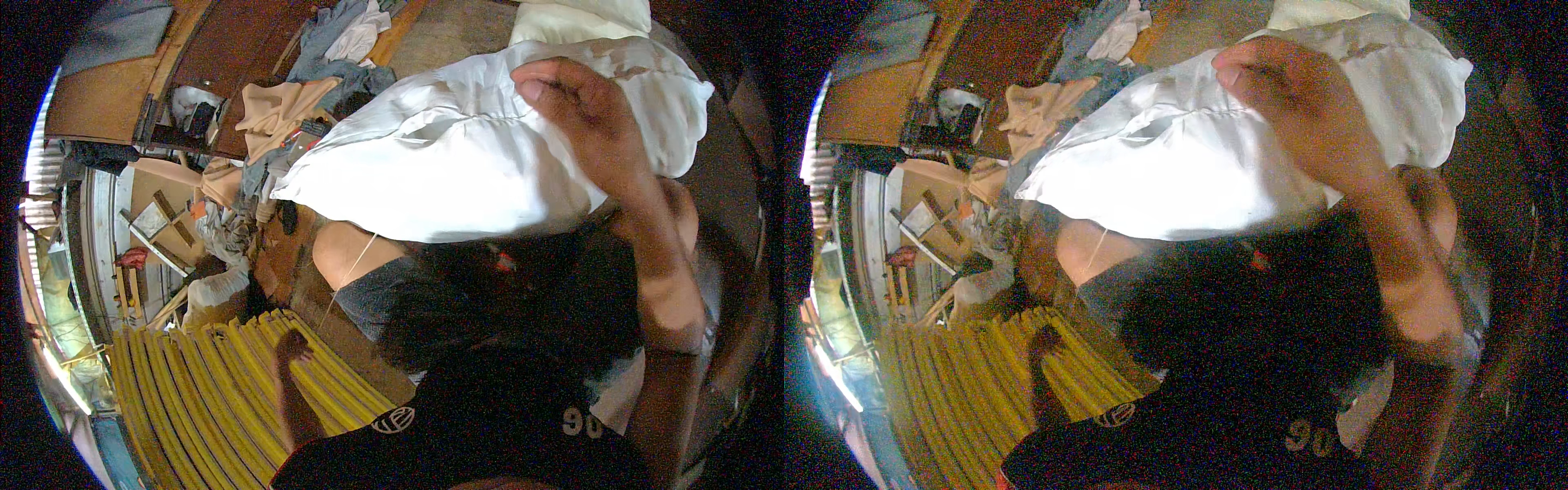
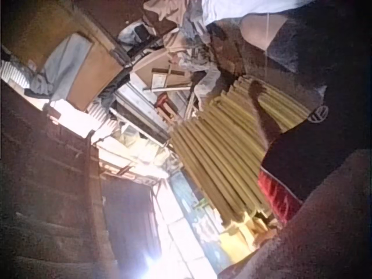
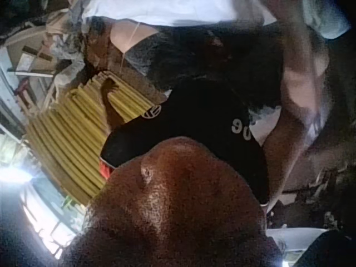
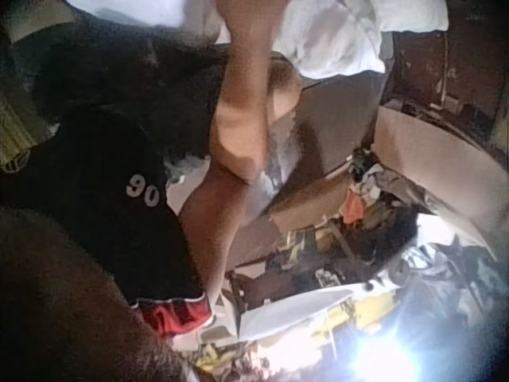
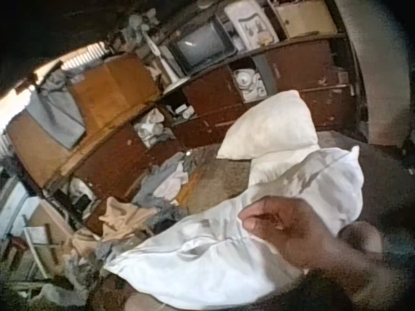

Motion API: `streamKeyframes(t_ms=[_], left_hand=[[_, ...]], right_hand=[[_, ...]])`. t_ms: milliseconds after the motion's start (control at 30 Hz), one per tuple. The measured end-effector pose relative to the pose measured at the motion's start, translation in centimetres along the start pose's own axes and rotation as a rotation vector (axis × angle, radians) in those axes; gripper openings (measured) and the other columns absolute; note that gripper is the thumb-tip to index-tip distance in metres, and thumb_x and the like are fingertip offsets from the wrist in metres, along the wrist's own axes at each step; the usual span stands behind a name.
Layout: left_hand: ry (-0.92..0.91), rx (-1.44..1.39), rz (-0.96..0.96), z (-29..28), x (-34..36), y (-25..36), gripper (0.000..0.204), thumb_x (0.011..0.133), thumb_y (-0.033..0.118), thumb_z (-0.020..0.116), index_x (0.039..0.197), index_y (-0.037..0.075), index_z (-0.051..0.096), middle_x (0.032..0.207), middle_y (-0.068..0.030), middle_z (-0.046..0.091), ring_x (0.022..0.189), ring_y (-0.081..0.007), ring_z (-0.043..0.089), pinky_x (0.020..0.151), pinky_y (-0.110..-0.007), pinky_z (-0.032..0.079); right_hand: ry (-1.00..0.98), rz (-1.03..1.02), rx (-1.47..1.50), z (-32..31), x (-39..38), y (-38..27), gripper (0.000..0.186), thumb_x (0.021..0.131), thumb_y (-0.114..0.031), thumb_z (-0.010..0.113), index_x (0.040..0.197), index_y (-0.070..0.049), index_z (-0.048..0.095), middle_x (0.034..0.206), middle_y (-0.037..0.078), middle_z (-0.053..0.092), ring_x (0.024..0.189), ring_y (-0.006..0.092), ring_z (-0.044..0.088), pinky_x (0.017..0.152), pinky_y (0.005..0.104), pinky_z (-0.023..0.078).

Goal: The person sits on the floor and hand-sews a white pillow using a needle and thread. They repeatedly insert the needle through the fabric and pull the thread to close the opening.

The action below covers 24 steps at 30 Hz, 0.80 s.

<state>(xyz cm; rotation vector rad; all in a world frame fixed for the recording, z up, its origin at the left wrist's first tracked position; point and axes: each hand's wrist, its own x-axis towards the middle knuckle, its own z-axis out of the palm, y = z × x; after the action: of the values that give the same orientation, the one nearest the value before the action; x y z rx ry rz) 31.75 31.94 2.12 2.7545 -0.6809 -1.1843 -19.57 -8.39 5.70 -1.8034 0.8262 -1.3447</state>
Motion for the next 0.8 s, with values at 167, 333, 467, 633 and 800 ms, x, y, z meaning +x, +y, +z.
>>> streamKeyframes(t_ms=[167, 333, 467, 633, 800], left_hand=[[0.063, -0.247, -0.309, 3.9, -0.4, -14.0, 0.019, 0.094, 0.019, 0.066, 0.107, 0.007, 0.058, 0.082, -0.0031, 0.061, 0.068, -0.0149, 0.06, 0.054, -0.03, 0.048], [0.169, -0.46, -0.473, 6.5, -1.1, -21.7, 0.022, 0.093, 0.024, 0.069, 0.106, 0.008, 0.06, 0.085, -0.0025, 0.061, 0.073, -0.0156, 0.06, 0.061, -0.032, 0.05], [0.263, -0.574, -0.452, 7.1, 1.2, -24.1, 0.025, 0.092, 0.028, 0.071, 0.104, 0.008, 0.062, 0.088, -0.002, 0.061, 0.077, -0.0161, 0.06, 0.067, -0.033, 0.051], [0.46, -0.79, -0.074, 5.1, 7.6, -22.8, 0.029, 0.091, 0.033, 0.074, 0.103, 0.009, 0.064, 0.091, -0.0015, 0.062, 0.082, -0.0167, 0.059, 0.073, -0.035, 0.053], [0.312, -0.858, 0.795, 2.4, 5.4, 0.9, 0.023, 0.094, 0.026, 0.073, 0.104, 0.007, 0.064, 0.096, -0.0028, 0.063, 0.085, -0.0167, 0.059, 0.081, -0.036, 0.054]], right_hand=[[-0.323, 0.042, -0.113, 5.1, -3.8, -3.9, 0.025, 0.097, -0.016, 0.059, 0.117, -0.002, 0.067, 0.109, 0.02, 0.071, 0.098, 0.0355, 0.069, 0.084, 0.0435, 0.056], [-0.589, -0.292, -0.526, 9.9, -6.1, -4.0, 0.026, 0.091, -0.013, 0.057, 0.112, 0.0, 0.067, 0.089, 0.019, 0.069, 0.089, 0.036, 0.07, 0.075, 0.0473, 0.056], [-0.732, -0.483, -0.661, 11.3, -6.6, -3.1, 0.019, 0.089, -0.012, 0.057, 0.099, 0.001, 0.066, 0.096, 0.016, 0.065, 0.091, 0.0328, 0.07, 0.077, 0.0438, 0.059], [-0.76, -0.771, -0.196, 11.8, -11.7, -7.5, 0.015, 0.077, -0.019, 0.062, 0.087, -0.007, 0.063, 0.086, 0.008, 0.061, 0.085, 0.0249, 0.062, 0.066, 0.0368, 0.057], [-1.244, -0.305, 0.038, 8.3, -10.7, -8.6, 0.016, 0.096, -0.023, 0.06, 0.09, -0.008, 0.063, 0.072, 0.008, 0.059, 0.067, 0.029, 0.064, 0.058, 0.0407, 0.053]])
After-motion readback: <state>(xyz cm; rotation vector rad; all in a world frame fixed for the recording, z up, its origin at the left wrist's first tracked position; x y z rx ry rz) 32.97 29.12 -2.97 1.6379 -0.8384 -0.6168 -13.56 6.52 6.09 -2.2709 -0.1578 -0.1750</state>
